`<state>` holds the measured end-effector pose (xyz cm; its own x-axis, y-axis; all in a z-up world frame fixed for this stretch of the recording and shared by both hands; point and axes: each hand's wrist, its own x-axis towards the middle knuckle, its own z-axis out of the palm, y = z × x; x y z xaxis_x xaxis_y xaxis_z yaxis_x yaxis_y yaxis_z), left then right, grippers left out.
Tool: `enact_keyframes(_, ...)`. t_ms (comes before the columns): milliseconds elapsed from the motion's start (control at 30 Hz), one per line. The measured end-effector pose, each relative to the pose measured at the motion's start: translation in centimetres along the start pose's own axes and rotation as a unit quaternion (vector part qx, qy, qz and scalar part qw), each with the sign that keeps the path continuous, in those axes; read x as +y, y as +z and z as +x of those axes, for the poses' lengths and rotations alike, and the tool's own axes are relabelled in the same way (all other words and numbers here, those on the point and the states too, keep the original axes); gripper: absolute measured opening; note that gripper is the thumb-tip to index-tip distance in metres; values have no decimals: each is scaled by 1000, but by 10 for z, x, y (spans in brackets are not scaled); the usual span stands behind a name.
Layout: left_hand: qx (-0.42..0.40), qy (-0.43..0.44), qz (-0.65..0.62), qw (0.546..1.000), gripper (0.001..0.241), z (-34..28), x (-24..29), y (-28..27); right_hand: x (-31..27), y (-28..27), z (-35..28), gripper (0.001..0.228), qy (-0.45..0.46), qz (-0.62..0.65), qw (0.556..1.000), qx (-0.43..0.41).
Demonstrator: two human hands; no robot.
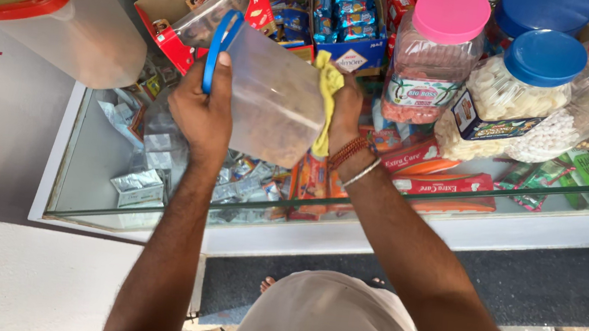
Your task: The person wipes the glass surface of a display counter with a yellow cloth, then moves several snack boxes and plastic containers to clean underneath them. They wipe the containers and the glass surface again before returning the items to their original positions.
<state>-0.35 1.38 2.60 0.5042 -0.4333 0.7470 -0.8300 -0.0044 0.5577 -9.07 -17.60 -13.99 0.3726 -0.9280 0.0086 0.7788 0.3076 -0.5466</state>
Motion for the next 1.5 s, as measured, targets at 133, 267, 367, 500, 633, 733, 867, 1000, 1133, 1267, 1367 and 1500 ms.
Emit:
enact_keyframes(133,26,-19,-50,998,38,-2,4,4,25,-27,-4,45,178,47,981,60)
enact_keyframes(267,61,-13,-25,998,36,-8,4,10,46,-37,-39,47,302,131,943,-45)
enact_keyframes(367,44,20,21,999,28,-10,3,15,56,-39,-65,50,361,135,920,-72)
enact_keyframes(500,24,107,32,993,30,-9,2,21,49,-55,-82,60,492,129,855,-102)
enact_keyframes(633,-20,170,71,983,31,-11,-8,30,14,-93,-81,60,525,11,841,-128)
enact_keyframes(733,-48,219,69,972,30,-13,-17,39,-13,-93,-69,48,395,-201,888,-125)
enact_keyframes(867,-96,286,83,950,35,-20,-27,48,-59,-78,-68,39,124,-565,813,-58)
enact_keyframes(1000,-165,346,85,920,40,-28,-32,52,-84,-62,-64,33,-94,-693,707,-104)
enact_keyframes(1133,-235,384,117,885,50,-43,-32,42,-95,-59,-60,39,-179,-735,637,-146)
enact_keyframes(1267,-272,363,131,882,54,-64,-28,25,-106,-51,-60,29,-116,-737,658,-103)
enact_keyframes(1367,-277,329,148,891,52,-78,-23,14,-114,-32,-60,38,-58,-612,780,-117)
enact_keyframes(1500,-256,277,96,921,58,-88,-19,5,-113,-9,-63,54,-92,-535,808,-228)
